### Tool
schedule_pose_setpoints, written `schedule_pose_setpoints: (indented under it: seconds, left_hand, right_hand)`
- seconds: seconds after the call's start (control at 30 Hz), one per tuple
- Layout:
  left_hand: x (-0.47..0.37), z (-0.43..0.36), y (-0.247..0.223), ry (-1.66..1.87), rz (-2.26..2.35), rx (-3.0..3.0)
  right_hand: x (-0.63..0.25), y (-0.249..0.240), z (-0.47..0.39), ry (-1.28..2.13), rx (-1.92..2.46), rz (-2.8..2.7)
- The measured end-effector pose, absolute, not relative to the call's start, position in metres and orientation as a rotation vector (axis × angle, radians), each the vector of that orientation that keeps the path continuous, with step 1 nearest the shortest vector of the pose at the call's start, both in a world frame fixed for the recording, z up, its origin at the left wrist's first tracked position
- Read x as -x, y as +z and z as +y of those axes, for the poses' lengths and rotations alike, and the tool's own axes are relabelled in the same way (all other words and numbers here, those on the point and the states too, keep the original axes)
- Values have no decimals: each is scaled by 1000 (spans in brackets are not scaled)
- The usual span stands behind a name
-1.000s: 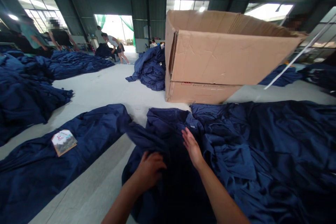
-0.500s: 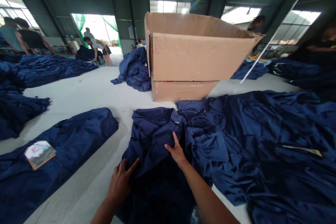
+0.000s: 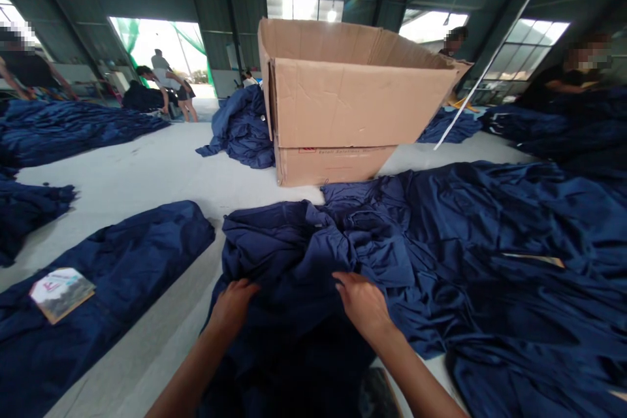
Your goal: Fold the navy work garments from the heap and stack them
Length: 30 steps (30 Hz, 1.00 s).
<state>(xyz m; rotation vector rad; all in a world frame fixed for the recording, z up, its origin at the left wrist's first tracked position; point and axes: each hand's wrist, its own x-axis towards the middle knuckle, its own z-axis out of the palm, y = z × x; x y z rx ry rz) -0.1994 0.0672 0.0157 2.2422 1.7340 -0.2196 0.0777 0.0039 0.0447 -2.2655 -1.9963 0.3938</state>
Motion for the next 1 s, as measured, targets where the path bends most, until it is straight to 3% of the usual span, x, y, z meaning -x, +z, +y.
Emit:
schedule_pose_setpoints:
  seconds: [0.1, 0.23, 0.37, 0.67, 0.9, 1.0]
  left_hand:
    - [189, 62, -9, -307, 1766, -2181]
    - [223, 72, -42, -210, 1945, -2115]
    - [244, 103, -40, -186, 1956, -2068]
    - [190, 95, -25, -187, 1877, -2257]
    - [190, 130, -3, -148, 1838, -2292]
    - [185, 159, 5, -29, 1794, -2364]
  right_hand:
    - [-71, 30, 26, 205, 2001, -2171]
    - [-87, -11, 57, 279, 2303, -2167]
    - [-97, -30, 71, 262, 2461, -2091]
    - [-95, -9, 95, 126, 2486, -2049]
    - [-90, 16, 85, 375, 2540, -2226]
    - [-84, 27, 104, 406, 2253, -2311]
